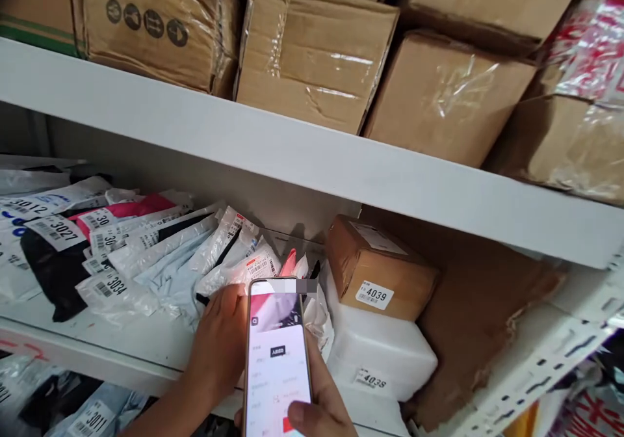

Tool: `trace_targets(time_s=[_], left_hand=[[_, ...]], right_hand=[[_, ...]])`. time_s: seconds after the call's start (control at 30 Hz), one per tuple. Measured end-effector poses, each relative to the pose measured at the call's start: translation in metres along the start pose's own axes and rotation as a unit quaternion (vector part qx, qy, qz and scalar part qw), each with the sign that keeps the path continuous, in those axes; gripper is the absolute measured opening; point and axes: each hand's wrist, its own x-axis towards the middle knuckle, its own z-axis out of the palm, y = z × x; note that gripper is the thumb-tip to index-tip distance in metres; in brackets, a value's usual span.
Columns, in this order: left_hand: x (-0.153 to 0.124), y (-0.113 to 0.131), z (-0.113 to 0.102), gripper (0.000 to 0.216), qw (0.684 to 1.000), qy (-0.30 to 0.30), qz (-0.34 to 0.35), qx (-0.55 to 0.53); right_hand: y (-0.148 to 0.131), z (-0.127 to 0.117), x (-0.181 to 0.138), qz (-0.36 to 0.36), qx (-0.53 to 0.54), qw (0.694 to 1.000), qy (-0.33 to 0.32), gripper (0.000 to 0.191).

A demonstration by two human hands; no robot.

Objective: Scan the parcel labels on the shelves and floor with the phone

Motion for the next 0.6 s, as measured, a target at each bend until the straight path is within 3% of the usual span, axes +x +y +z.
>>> trace_targets(time_s=[0.13,0.47,0.6], left_hand=[[0.002,0.007,-0.005,0.003,0.999,-0.023,-0.020,-0.037],[0.002,0.010,-0.009,0.010,0.996,-0.051,-0.017,-0.073],[0.004,0.011,-0.011,0.012,0.996,-0.012,-0.015,-0.086]], right_hand=[[-0.010,0.010,0.007,0.029,-0.005,0.999,-0.044,0.109],[-0.013,0.015,0.015,-0.011,-0.024,0.996,-0.088,0.093],[-0.013,0.015,0.016,0.003,-0.006,0.996,-0.087,0.098]])
